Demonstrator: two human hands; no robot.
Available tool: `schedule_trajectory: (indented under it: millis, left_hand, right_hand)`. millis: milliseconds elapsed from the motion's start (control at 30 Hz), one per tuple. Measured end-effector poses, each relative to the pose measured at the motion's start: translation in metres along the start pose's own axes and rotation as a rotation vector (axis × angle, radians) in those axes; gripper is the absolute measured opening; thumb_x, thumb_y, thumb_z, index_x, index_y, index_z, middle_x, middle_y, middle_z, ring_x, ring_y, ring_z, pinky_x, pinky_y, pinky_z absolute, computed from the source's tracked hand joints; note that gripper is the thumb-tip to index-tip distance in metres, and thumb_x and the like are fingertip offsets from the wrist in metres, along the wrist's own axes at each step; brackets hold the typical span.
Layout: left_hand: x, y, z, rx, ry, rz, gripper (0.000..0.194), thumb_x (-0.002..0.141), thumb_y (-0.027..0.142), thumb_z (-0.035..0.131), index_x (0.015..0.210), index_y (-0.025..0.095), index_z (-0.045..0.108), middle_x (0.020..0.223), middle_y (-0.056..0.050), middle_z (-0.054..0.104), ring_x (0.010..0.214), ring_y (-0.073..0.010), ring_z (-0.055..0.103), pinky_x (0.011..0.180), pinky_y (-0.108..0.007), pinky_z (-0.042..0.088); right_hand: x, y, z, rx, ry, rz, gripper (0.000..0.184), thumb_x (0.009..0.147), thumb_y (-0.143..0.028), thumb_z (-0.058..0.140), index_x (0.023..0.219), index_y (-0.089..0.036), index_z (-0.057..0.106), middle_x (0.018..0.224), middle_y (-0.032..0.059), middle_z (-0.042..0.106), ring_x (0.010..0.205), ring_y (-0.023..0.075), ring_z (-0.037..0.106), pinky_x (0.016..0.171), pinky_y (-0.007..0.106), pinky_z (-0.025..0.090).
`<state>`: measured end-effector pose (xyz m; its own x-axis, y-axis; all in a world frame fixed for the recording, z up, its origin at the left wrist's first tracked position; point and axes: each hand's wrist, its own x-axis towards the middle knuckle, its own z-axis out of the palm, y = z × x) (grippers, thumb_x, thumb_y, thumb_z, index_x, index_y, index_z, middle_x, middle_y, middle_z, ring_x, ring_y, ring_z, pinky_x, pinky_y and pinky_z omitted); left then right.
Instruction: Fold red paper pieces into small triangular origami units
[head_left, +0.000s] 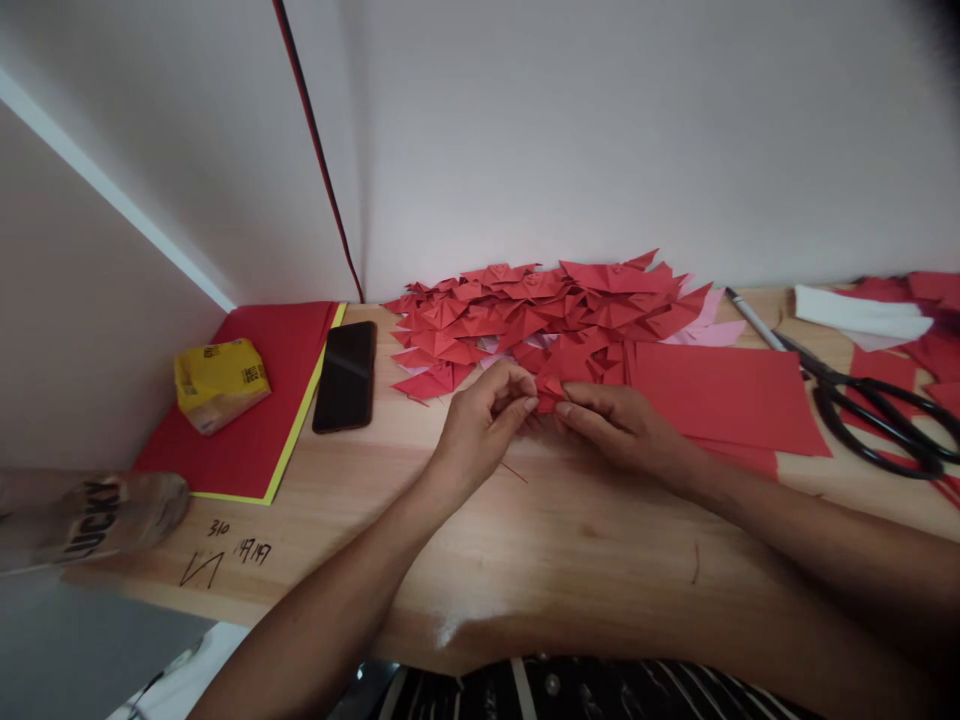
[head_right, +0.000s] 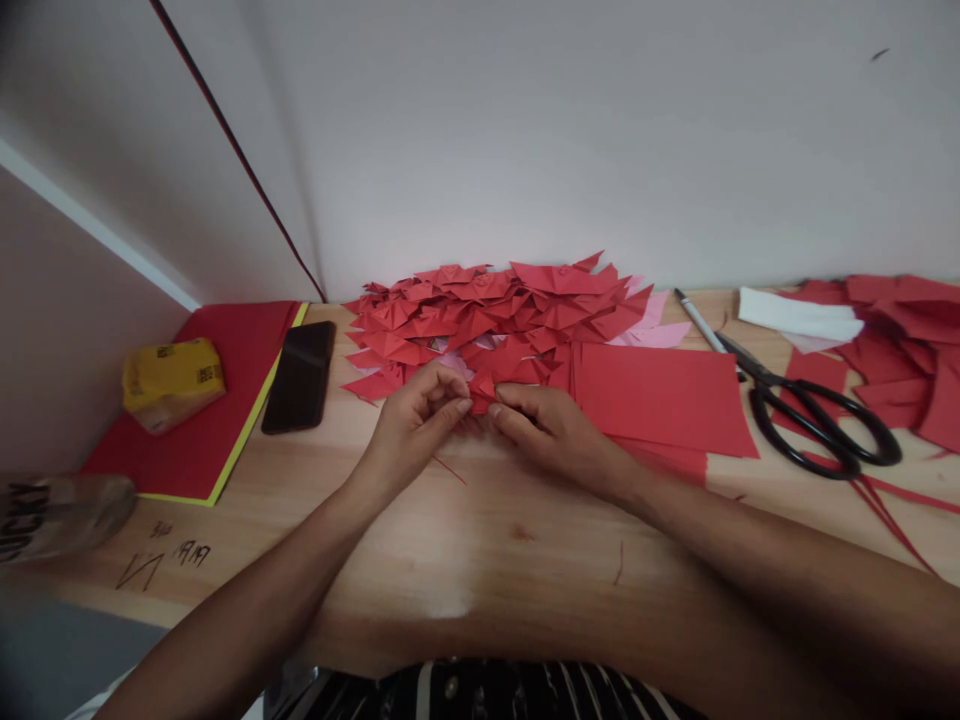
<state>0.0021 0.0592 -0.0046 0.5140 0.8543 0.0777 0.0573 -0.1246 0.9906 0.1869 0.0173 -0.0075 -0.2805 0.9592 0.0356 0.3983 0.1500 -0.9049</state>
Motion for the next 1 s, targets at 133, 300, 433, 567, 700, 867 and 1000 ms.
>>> schedule_trajectory:
  millis: [133,300,433,567,700,867,1000]
  left_hand:
    - [0.001,-0.002,0.002,-0.046,0.001,-0.013,0.007,0.082,0.018,0.063,0.085,0.017,0.057,0.076,0.001,0.059,0.068,-0.0095,0.057,0.063,-0.02,0.047]
    - [0.001,-0.002,0.001,-0.164,-0.029,-0.042,0.007,0.081,0.016,0.064,0.083,0.015,0.057,0.073,0.001,0.061,0.063,-0.0083,0.06,0.061,-0.02,0.05]
    - [0.002,-0.005,0.0,-0.285,-0.067,-0.077,0.014,0.08,0.02,0.068,0.083,0.014,0.056,0.072,0.0,0.065,0.063,-0.0104,0.066,0.06,-0.021,0.053]
    - [0.003,-0.006,-0.001,-0.321,-0.079,-0.089,0.02,0.079,0.026,0.072,0.083,0.014,0.057,0.071,-0.001,0.068,0.062,-0.0112,0.067,0.06,-0.023,0.055]
    - [0.001,-0.006,0.0,-0.315,-0.055,-0.082,0.021,0.079,0.028,0.073,0.081,0.013,0.057,0.072,-0.002,0.068,0.063,-0.0118,0.067,0.061,-0.024,0.056]
    - [0.0,-0.006,0.001,-0.298,-0.07,-0.081,0.021,0.079,0.028,0.073,0.08,0.013,0.058,0.072,-0.002,0.067,0.063,-0.0119,0.067,0.064,-0.026,0.058]
    - [0.0,-0.004,0.0,-0.3,-0.087,-0.065,0.02,0.079,0.027,0.073,0.079,0.013,0.059,0.074,-0.001,0.066,0.066,-0.0113,0.067,0.066,-0.025,0.058]
  right_hand:
    - [0.001,0.0,-0.001,-0.044,-0.015,-0.031,0.029,0.093,-0.033,0.044,0.067,-0.021,0.041,0.063,-0.0035,0.037,0.056,0.0105,0.038,0.051,0.025,0.03]
    - [0.0,0.001,0.001,-0.015,0.012,-0.027,0.03,0.094,-0.031,0.043,0.066,-0.021,0.039,0.062,-0.0039,0.036,0.055,0.0102,0.035,0.05,0.024,0.029]
    - [0.0,0.003,0.001,0.036,0.011,-0.025,0.032,0.096,-0.035,0.042,0.068,-0.021,0.043,0.064,-0.0028,0.042,0.057,0.0112,0.04,0.052,0.025,0.032]
    - [0.001,-0.001,-0.001,0.078,-0.009,-0.009,0.034,0.097,-0.039,0.041,0.069,-0.02,0.045,0.066,-0.0016,0.047,0.06,0.012,0.044,0.056,0.026,0.036]
    - [0.002,-0.008,-0.004,0.08,-0.025,0.029,0.038,0.098,-0.042,0.039,0.068,-0.02,0.046,0.066,-0.0008,0.049,0.061,0.0123,0.046,0.057,0.026,0.037]
    - [0.004,-0.01,-0.006,0.079,-0.036,0.049,0.038,0.097,-0.043,0.04,0.068,-0.02,0.048,0.065,-0.0005,0.05,0.062,0.0128,0.047,0.058,0.027,0.037]
    - [0.004,-0.01,-0.007,0.069,-0.043,0.071,0.037,0.096,-0.042,0.04,0.067,-0.02,0.048,0.065,-0.0004,0.05,0.061,0.013,0.046,0.057,0.027,0.036]
